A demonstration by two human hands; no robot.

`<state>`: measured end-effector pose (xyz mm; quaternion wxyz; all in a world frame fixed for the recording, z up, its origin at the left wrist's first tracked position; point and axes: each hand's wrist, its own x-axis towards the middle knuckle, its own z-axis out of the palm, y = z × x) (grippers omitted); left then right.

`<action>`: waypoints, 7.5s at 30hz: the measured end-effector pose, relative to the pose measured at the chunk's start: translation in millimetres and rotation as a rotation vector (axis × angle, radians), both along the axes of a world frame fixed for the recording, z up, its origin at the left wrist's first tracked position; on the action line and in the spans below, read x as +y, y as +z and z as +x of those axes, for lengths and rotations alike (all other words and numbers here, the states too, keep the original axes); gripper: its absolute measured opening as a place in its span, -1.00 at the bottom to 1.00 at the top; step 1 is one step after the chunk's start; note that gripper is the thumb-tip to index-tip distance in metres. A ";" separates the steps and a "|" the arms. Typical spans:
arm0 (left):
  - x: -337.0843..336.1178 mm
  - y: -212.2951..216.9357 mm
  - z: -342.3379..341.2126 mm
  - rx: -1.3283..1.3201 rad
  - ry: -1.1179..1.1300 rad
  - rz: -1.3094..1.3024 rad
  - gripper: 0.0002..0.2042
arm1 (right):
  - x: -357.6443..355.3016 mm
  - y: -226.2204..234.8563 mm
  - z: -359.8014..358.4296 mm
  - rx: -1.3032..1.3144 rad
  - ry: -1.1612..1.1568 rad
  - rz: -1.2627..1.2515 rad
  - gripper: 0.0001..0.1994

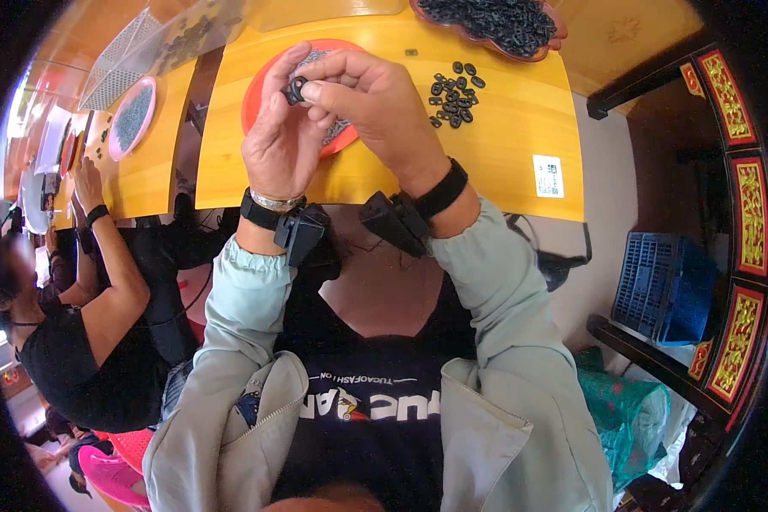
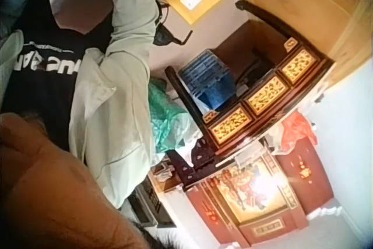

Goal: The person assembles small components by picking up metal pins and black plastic pieces from plates, inserting the pins into the plastic pieces by hand, and placing the assembled parts on the table.

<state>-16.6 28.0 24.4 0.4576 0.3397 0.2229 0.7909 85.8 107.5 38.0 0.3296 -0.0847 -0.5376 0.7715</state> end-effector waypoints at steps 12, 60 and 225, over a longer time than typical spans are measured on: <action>-2.6 -3.5 10.4 0.015 -0.034 0.066 -0.52 | -10.0 4.1 3.7 0.028 -0.034 -0.006 -0.86; -15.3 -0.2 -46.3 -0.202 0.299 -0.130 -0.75 | 89.5 87.0 14.5 -0.730 -0.324 0.987 -0.85; -10.7 -0.1 -43.1 0.190 0.313 -0.346 -0.84 | 19.7 -33.0 -24.5 -0.538 -0.381 0.858 -0.85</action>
